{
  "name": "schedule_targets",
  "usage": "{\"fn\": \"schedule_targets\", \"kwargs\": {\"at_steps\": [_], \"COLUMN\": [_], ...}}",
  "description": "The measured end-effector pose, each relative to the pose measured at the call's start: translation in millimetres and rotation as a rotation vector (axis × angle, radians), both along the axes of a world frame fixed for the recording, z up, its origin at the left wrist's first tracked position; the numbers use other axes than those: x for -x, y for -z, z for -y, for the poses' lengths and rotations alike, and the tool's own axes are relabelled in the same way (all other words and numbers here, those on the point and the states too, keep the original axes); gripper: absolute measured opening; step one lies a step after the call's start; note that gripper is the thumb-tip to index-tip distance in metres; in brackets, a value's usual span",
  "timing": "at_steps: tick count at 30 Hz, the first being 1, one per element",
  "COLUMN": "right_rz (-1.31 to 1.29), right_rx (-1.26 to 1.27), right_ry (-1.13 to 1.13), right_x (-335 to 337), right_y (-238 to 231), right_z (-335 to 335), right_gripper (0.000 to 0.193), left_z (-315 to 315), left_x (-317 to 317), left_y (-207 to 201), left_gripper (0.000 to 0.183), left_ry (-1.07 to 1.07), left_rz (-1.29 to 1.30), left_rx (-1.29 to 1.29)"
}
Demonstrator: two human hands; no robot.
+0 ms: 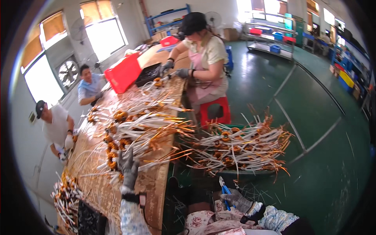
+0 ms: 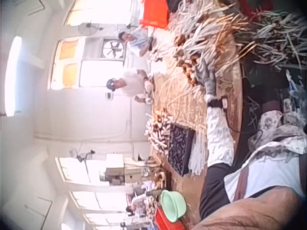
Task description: The person assembles copper-colored coils with white tubes using wire cutters. They pick up individual assemblies from the table, use the cutters to trim or secure wires, and place the finished pieces into a green crate.
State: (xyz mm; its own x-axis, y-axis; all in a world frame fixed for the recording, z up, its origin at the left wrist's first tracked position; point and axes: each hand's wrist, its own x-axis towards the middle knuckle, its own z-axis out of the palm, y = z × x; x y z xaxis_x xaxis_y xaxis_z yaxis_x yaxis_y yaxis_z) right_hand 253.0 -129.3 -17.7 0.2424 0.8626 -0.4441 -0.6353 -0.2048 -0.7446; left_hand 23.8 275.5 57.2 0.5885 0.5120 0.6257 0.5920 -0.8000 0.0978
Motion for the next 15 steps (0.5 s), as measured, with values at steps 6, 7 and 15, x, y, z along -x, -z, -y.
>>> {"fn": "schedule_targets", "kwargs": {"at_steps": [6, 7, 15], "right_rz": [0.165, 0.162, 1.040], "right_rx": [0.097, 0.130, 0.301], "right_ry": [0.169, 0.221, -0.074], "right_x": [-73.9, -86.1, -168.3], "right_y": [52.8, 60.2, 138.4], "right_z": [-12.4, -18.3, -106.0], "right_gripper": [0.013, 0.014, 0.044], "left_z": [127.6, 134.6, 129.6], "left_x": [-61.6, -68.1, -90.0], "left_y": [-19.4, -13.2, 11.1], "left_gripper": [0.070, 0.070, 0.084], "left_ry": [0.408, 0.409, 0.160], "left_rz": [0.138, 0.145, -0.513], "left_rx": [0.376, 0.378, 0.332]}}
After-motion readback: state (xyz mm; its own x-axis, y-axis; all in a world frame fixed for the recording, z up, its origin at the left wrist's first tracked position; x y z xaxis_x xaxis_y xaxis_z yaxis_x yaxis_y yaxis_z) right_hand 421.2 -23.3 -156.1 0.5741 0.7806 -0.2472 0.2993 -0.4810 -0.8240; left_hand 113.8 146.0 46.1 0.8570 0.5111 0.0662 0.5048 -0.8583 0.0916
